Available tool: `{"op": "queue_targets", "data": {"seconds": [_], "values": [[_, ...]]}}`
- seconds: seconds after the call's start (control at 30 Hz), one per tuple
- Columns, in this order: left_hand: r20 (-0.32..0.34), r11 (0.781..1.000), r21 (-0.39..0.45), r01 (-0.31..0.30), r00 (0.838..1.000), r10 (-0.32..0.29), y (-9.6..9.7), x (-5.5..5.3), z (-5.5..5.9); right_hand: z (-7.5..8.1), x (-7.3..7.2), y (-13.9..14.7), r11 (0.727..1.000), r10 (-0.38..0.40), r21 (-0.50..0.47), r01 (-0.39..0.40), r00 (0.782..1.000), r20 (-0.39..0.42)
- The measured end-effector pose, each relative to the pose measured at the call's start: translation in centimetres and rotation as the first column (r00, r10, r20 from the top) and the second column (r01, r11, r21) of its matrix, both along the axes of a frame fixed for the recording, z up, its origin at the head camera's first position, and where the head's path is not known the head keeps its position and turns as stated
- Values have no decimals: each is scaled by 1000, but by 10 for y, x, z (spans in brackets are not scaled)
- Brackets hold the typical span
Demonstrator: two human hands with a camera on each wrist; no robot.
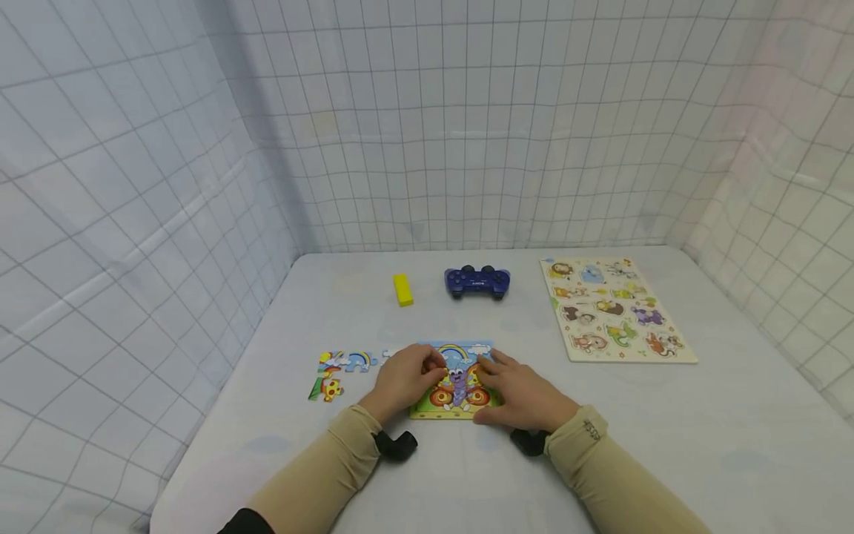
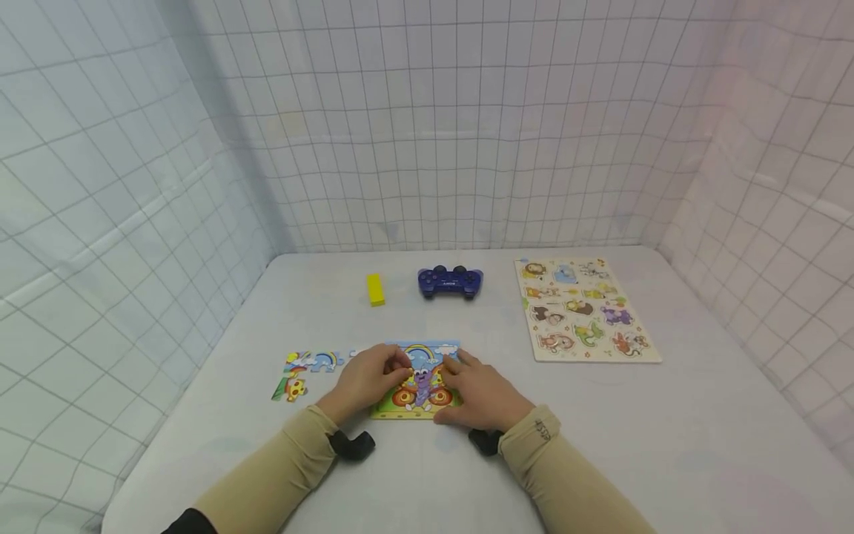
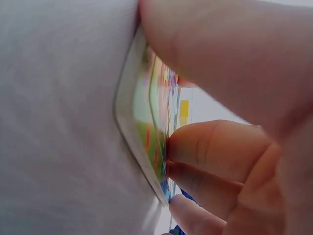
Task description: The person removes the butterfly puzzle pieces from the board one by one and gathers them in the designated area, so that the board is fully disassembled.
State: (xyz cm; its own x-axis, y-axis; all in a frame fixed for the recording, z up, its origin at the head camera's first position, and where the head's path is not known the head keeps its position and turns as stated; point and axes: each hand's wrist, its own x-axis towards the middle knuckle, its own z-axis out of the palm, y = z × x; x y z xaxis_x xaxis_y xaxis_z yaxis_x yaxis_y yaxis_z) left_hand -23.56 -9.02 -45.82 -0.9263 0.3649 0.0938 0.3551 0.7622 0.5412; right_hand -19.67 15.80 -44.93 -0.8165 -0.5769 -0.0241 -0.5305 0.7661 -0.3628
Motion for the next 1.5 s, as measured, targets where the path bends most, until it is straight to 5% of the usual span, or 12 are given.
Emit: {"op": "queue_targets", "data": {"seconds": [0.33, 0.6, 1.03, 1.23, 1.5], "values": [[-55, 999, -32, 1, 999, -3, 3, 3, -1, -5, 0, 1, 1000, -6, -4, 7, 1000, 14], [-65, 1000, -8, -3, 998, 2, 6, 3, -1, -3, 3, -1, 998, -1, 57, 8, 991, -136], [-39, 998, 65, -20, 999, 22, 5, 6, -3, 1, 7, -8, 996, 20, 90, -2, 979, -201], [-51, 997, 71, -25, 998, 29, 4, 5, -5, 7, 18, -9, 988, 143, 84, -131, 979, -144], [-54, 997, 70, -35, 998, 39, 5, 5, -4, 13, 26, -11, 986, 138, 96, -136, 990, -19]]}}
